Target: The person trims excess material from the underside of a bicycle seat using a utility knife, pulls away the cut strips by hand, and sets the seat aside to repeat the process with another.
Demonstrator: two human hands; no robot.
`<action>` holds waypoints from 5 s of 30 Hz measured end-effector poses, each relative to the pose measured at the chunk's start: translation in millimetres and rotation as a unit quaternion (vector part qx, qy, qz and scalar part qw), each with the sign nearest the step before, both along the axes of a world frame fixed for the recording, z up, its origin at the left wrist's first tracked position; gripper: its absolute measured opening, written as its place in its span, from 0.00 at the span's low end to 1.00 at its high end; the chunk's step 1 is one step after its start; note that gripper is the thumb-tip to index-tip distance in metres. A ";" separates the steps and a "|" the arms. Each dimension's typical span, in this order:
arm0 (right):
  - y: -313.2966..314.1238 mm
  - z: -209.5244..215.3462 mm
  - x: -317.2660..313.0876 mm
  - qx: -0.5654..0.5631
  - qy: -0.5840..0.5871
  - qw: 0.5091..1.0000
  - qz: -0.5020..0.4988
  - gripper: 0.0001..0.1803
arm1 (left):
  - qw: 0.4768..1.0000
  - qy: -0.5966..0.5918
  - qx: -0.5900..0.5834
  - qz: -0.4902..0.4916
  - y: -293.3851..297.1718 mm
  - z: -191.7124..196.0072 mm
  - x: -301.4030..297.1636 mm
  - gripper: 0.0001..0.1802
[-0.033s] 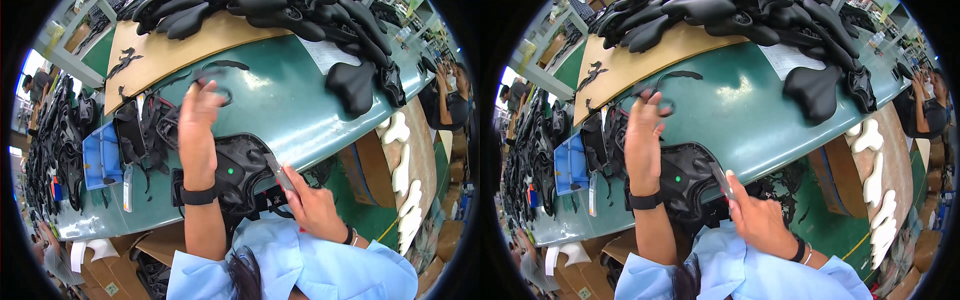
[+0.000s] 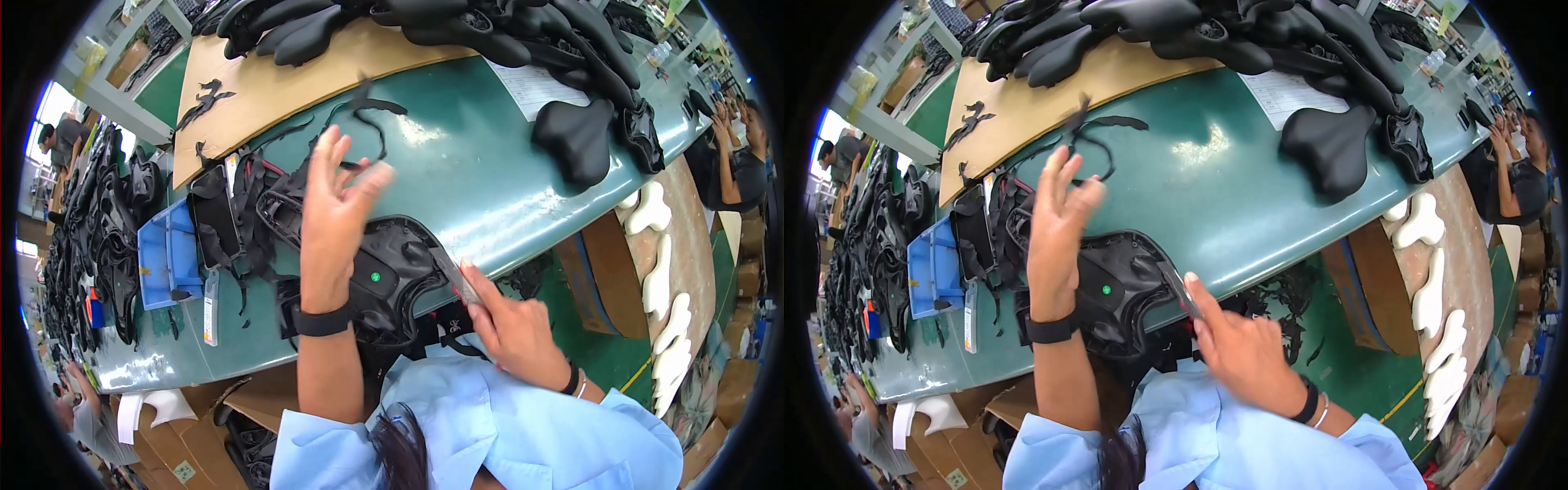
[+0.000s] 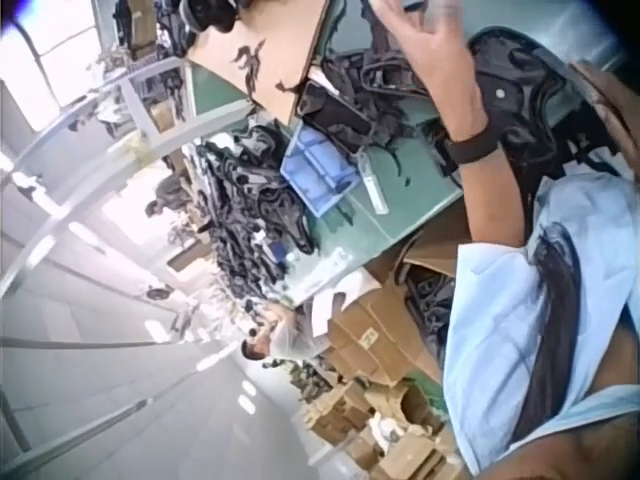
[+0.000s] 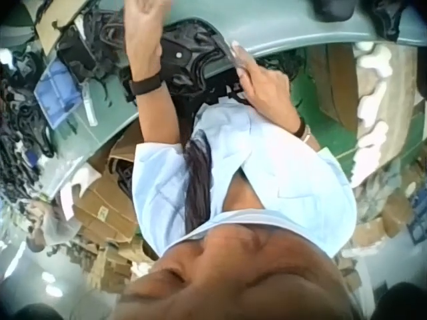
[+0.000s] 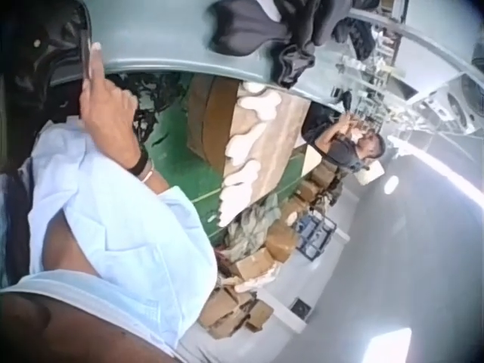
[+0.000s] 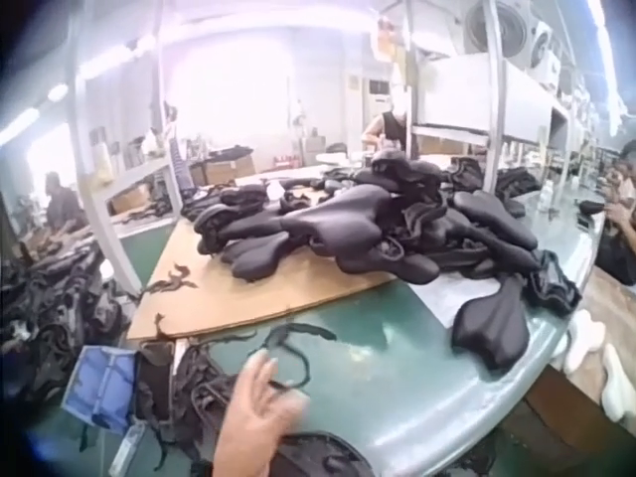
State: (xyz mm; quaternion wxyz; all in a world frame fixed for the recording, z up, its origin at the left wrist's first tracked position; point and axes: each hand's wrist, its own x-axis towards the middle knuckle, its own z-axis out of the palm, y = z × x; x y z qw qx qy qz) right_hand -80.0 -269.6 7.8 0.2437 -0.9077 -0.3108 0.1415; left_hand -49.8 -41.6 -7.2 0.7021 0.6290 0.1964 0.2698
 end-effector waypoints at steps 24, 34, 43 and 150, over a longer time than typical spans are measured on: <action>-15.9 -9.2 47.3 0.009 -0.079 0.980 0.184 0.30 | 0.955 0.266 0.113 -0.072 6.9 4.7 -134.5 0.29; -15.5 -9.1 55.5 0.051 -0.054 0.979 0.191 0.32 | 0.963 0.234 0.125 -0.052 3.9 -3.8 -137.4 0.29; -16.2 -19.8 20.0 0.023 0.003 0.986 0.163 0.41 | 0.976 0.218 0.013 0.013 -16.3 -18.1 -146.5 0.28; -35.6 8.4 4.5 0.173 0.070 0.982 0.026 0.29 | 0.881 -0.065 -0.032 -0.468 -29.8 -1.0 -113.8 0.25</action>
